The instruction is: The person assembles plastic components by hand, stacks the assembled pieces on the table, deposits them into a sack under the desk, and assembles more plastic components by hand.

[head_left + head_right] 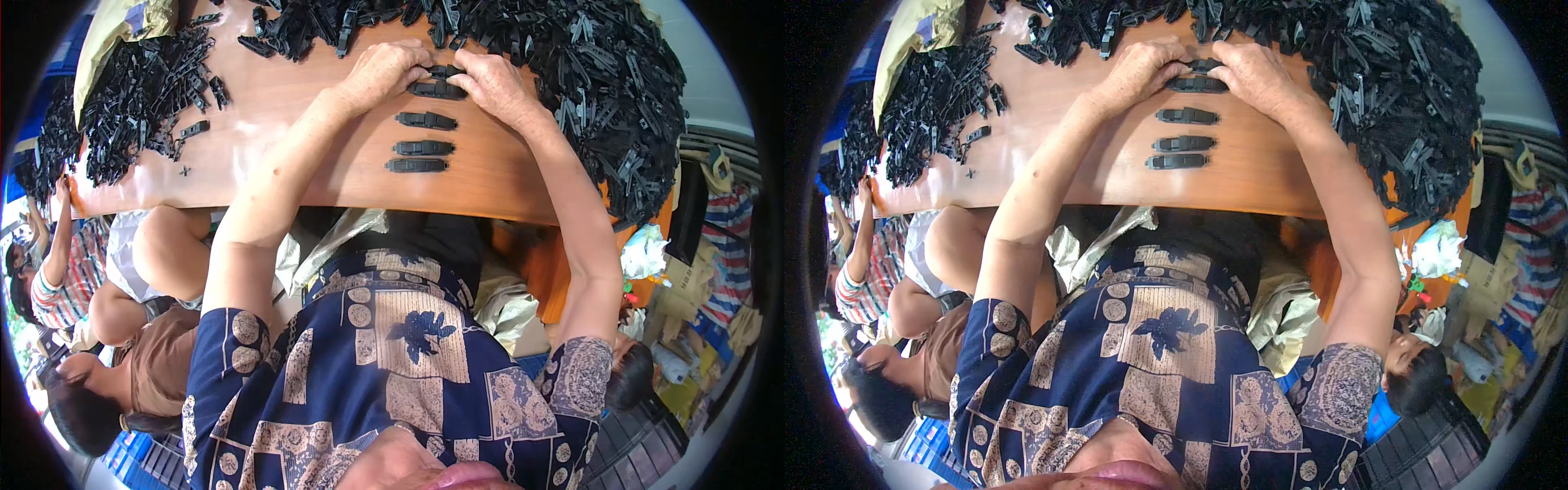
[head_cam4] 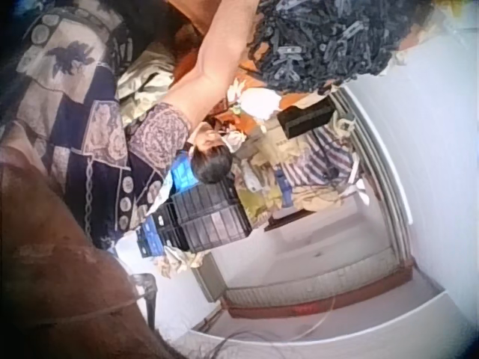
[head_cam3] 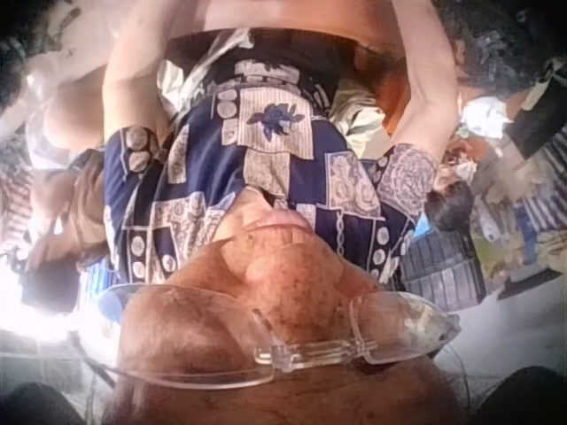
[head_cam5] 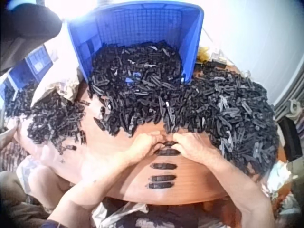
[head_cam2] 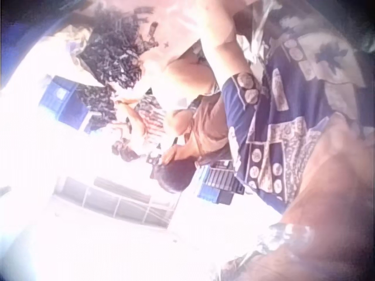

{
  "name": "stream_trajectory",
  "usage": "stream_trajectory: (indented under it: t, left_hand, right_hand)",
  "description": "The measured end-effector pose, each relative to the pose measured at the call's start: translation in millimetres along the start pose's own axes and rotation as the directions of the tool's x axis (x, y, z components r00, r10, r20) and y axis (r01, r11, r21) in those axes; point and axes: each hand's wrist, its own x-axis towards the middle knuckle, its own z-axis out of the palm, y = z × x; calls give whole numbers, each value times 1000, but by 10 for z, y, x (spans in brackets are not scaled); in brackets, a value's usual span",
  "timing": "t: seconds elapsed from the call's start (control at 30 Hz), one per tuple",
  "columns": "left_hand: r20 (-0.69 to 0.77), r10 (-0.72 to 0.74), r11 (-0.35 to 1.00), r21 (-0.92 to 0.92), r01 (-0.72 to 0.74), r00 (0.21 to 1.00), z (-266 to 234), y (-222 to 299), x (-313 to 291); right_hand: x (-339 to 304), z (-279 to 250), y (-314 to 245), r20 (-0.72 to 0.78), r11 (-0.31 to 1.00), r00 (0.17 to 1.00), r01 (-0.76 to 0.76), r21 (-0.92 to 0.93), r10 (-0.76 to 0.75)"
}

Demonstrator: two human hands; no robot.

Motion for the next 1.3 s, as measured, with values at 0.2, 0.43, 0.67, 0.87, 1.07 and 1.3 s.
stream_trajectory:
  t: [0.2, 0.43, 0.67, 0.87, 1.07, 1.3]
  left_hand:
    - [215, -131, 977, -138, 163, 968, -203, -16, -23]
    - [66, -42, 926, 377, 15, 997, -104, -120, 441]
    - [104, 195, 878, 424, -221, 975, -81, -12, 370]
    - [300, 190, 881, 367, -297, 935, -198, 186, 49]
    - [211, 139, 942, 274, -195, 968, -135, 113, 19]
    - [-124, 10, 995, 98, 2, 992, -51, -3, -185]
  right_hand:
    - [-111, 122, -363, 112, 976, 970, -216, 5, 214]
    - [-131, 214, -589, -94, 999, 994, -46, 19, 48]
    - [185, -85, 68, -73, 785, 981, 100, -612, -182]
    - [314, -71, 220, 166, 743, 927, 370, -558, -337]
    - [29, -31, 170, 29, 920, 997, 74, -386, -68]
    - [24, -220, 235, -48, 795, 959, 202, -573, -279]
